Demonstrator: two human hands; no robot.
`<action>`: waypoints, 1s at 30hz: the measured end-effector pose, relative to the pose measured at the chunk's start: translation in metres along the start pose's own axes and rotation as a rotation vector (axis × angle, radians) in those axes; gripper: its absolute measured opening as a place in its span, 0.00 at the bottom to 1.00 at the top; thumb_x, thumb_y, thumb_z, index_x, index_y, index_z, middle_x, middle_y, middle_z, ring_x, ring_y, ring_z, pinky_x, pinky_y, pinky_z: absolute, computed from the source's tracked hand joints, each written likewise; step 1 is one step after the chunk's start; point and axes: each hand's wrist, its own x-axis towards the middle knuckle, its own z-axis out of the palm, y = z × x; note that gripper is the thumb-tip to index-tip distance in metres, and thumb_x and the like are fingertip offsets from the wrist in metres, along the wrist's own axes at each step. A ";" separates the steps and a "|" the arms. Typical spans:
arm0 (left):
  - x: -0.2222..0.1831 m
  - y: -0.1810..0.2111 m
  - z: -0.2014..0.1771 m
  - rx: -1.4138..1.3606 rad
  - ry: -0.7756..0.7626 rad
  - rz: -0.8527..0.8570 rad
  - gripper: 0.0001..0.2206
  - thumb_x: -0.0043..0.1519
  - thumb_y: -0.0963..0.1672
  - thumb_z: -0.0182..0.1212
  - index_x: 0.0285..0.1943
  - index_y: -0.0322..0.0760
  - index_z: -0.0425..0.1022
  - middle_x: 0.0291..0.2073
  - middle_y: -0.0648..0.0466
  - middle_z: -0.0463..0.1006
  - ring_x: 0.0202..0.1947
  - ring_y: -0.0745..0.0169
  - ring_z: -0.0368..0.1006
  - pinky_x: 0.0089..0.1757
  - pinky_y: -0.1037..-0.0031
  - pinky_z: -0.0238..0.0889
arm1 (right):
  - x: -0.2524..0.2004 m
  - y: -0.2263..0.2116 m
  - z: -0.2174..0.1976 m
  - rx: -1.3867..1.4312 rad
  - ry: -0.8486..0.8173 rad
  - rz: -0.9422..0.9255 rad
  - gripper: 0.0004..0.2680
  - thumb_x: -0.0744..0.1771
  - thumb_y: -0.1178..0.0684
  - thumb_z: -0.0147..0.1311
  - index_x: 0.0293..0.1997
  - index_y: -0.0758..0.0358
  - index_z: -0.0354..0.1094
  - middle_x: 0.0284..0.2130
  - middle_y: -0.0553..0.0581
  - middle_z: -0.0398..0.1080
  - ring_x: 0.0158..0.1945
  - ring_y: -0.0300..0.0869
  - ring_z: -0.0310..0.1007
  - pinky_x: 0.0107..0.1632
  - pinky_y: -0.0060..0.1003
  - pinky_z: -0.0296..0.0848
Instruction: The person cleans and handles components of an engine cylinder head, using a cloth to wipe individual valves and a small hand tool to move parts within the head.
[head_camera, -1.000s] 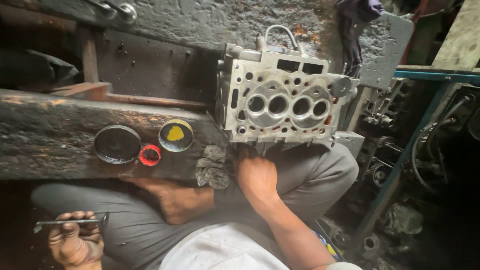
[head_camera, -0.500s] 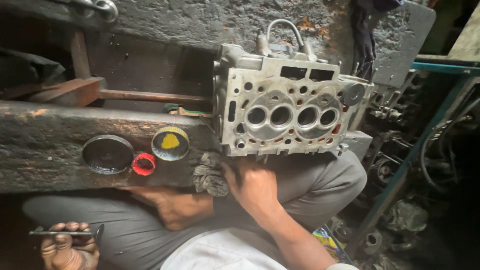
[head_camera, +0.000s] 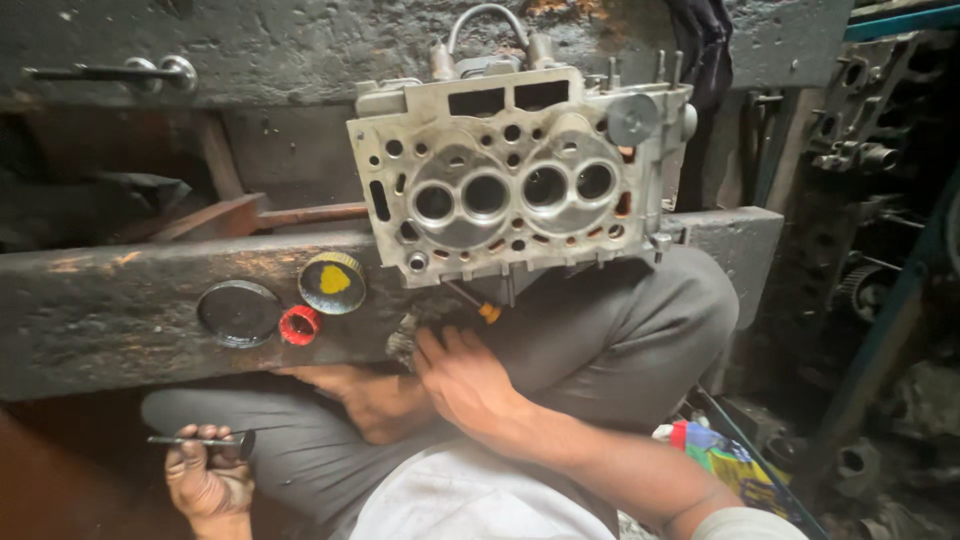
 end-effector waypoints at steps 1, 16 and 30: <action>0.003 0.002 0.004 0.005 0.004 -0.003 0.08 0.72 0.42 0.66 0.53 0.33 0.73 0.42 0.49 0.78 0.46 0.57 0.76 0.53 0.69 0.74 | -0.001 0.000 0.005 0.003 0.041 -0.002 0.10 0.59 0.55 0.53 0.40 0.68 0.72 0.46 0.62 0.68 0.43 0.53 0.69 0.45 0.47 0.70; -0.002 -0.005 0.053 -0.093 -0.075 0.077 0.06 0.69 0.38 0.62 0.53 0.31 0.76 0.42 0.48 0.80 0.42 0.55 0.79 0.49 0.66 0.76 | -0.002 -0.017 0.001 0.077 0.370 -0.026 0.12 0.63 0.51 0.58 0.47 0.68 0.71 0.46 0.65 0.69 0.50 0.59 0.69 0.51 0.50 0.70; -0.019 0.000 0.074 -0.160 -0.119 0.151 0.07 0.65 0.38 0.67 0.49 0.33 0.76 0.38 0.49 0.81 0.39 0.54 0.81 0.44 0.68 0.80 | 0.044 -0.041 0.033 -0.267 0.220 0.077 0.29 0.61 0.59 0.50 0.74 0.58 0.54 0.34 0.61 0.71 0.37 0.55 0.74 0.38 0.51 0.73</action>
